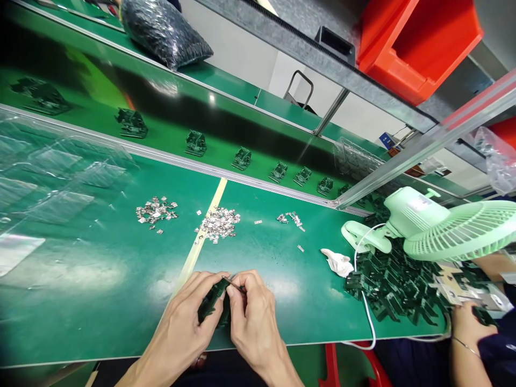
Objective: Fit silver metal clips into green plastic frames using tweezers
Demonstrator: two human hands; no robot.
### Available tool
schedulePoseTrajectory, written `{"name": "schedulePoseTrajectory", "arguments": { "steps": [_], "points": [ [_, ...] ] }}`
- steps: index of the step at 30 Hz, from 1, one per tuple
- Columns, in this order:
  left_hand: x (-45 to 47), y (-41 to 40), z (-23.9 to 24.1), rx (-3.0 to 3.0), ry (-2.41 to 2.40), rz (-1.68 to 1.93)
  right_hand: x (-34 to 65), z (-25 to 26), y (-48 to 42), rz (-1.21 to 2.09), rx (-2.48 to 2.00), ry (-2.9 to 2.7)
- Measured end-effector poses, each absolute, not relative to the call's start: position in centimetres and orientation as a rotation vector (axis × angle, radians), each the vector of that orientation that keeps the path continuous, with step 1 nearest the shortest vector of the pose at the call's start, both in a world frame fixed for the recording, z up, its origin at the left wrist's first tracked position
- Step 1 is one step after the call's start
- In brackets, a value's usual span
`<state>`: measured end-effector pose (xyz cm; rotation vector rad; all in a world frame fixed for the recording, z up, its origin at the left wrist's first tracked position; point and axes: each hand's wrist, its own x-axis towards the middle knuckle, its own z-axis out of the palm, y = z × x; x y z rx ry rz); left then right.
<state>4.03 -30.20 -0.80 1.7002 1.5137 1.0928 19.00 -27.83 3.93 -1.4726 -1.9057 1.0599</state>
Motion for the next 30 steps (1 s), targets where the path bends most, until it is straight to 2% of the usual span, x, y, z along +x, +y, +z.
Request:
{"name": "schedulePoseTrajectory", "arguments": {
  "steps": [12,23,30],
  "points": [
    [4.2,-30.4,-0.2,1.757,1.531,1.195,18.3,3.0,-29.4,0.748,-1.639,-1.921],
    [4.5,-30.6,-0.7,1.845,1.496,1.232,18.5,2.7,-29.5,0.933,-1.733,-1.726],
    [4.0,-30.8,-0.8,1.856,1.442,1.13,19.3,3.1,-29.7,1.084,-1.704,-1.622]
  ]
}}
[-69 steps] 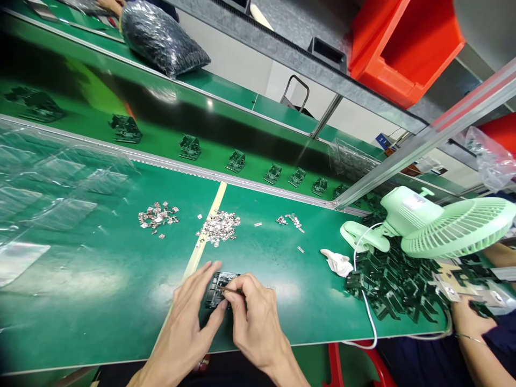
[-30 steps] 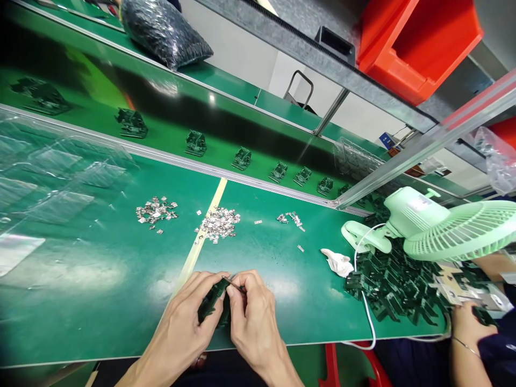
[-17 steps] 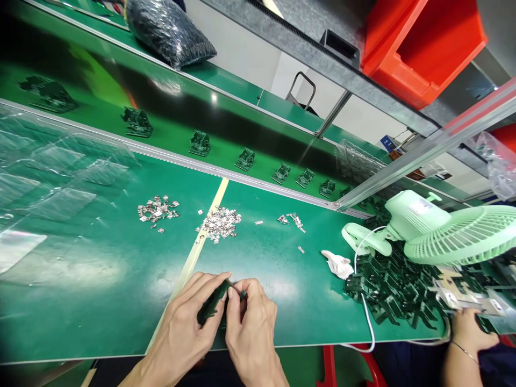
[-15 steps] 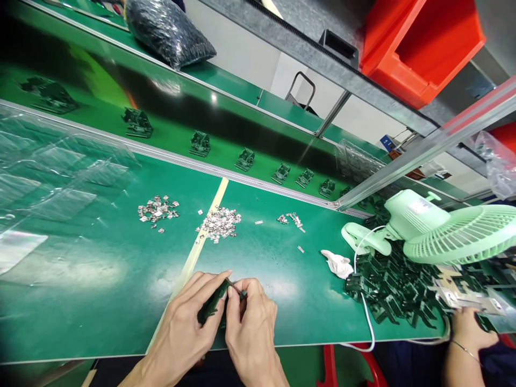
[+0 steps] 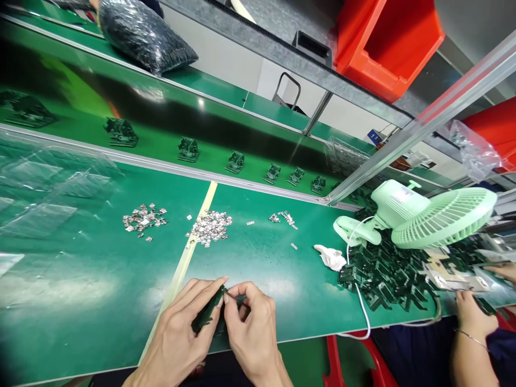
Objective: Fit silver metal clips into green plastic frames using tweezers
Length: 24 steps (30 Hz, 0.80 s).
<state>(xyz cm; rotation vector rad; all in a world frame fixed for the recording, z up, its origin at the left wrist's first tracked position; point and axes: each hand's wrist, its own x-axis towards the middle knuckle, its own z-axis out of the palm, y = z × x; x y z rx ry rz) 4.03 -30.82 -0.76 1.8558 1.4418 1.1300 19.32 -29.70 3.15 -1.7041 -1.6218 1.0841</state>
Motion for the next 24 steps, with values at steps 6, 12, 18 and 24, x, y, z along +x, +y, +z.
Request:
{"name": "schedulePoseTrajectory", "arguments": {
  "steps": [6,12,18,24],
  "points": [
    [2.7,-30.8,0.0,2.06,1.282,0.723,20.0,2.5,-29.8,1.119,-1.733,-1.523],
    [2.0,-27.9,2.5,2.208,1.056,0.187,22.1,2.9,-32.3,1.207,-1.752,-1.408],
    [2.8,-26.5,4.4,2.339,0.792,0.004,22.8,0.2,-39.3,1.261,-1.656,-1.531],
    [3.5,-26.5,5.0,2.313,0.708,-0.136,21.4,-2.3,-40.6,1.246,-1.673,-1.447]
  ]
}}
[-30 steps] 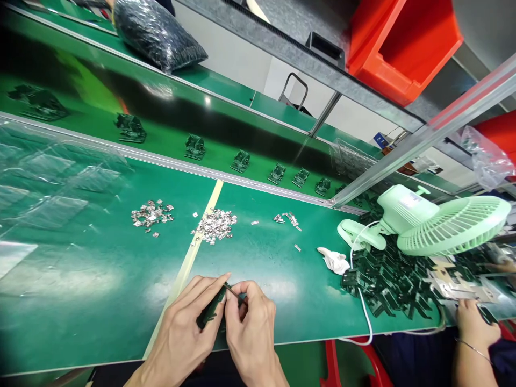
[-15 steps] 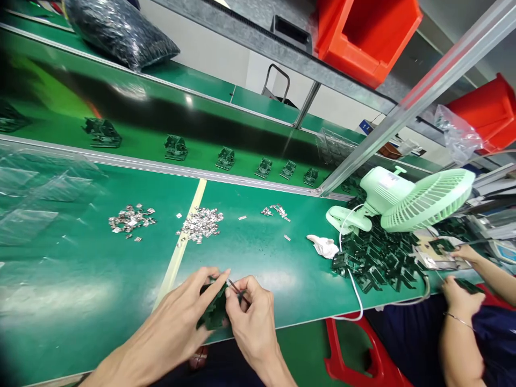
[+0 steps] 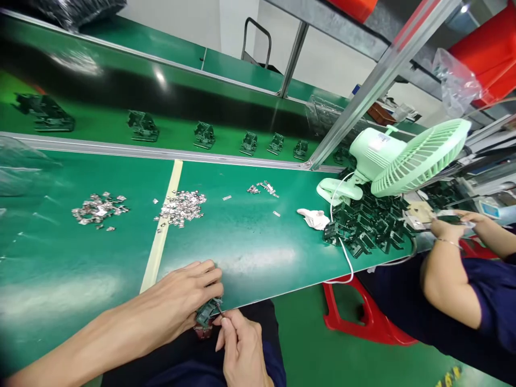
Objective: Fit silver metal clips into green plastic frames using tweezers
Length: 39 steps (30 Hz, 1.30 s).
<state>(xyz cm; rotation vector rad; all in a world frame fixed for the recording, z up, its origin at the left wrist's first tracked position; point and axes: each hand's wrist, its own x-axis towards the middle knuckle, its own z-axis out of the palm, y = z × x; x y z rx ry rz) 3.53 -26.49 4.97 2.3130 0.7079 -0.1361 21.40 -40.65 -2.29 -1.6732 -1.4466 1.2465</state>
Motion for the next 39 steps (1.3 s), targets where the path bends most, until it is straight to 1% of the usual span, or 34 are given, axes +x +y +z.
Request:
{"name": "schedulePoseTrajectory", "arguments": {
  "steps": [3,9,12,16,17,21,22,26,30,39],
  "points": [
    [3.7,-26.4,5.4,2.278,0.703,-0.211,21.3,-2.3,-40.4,1.223,-1.698,-1.482],
    [3.5,-26.8,4.4,2.225,0.686,-0.098,20.7,-1.8,-40.4,1.075,-1.836,-1.592],
    [3.6,-26.9,3.9,2.238,0.688,-0.095,20.7,-1.4,-40.2,1.121,-1.833,-1.566],
    [4.0,-26.9,3.9,2.293,0.753,-0.193,21.0,-0.6,-40.1,1.21,-1.812,-1.6],
    [4.1,-26.9,4.0,2.3,0.761,-0.216,20.9,-0.4,-40.1,1.171,-1.857,-1.671],
    [4.2,-27.0,4.6,2.296,0.784,-0.254,20.6,0.2,-40.0,0.846,-2.076,-1.959],
    [4.2,-27.0,4.7,2.291,0.785,-0.253,20.6,0.4,-40.0,0.856,-2.068,-1.956],
    [4.1,-26.9,4.6,2.274,0.786,-0.265,21.2,0.6,-39.7,1.124,-1.824,-1.772],
    [4.1,-26.8,4.1,2.283,0.791,-0.272,21.7,0.2,-39.8,1.208,-1.744,-1.707],
    [4.1,-27.0,3.3,2.251,0.76,-0.25,20.6,-1.4,-40.5,1.145,-1.794,-1.744]
  ]
}}
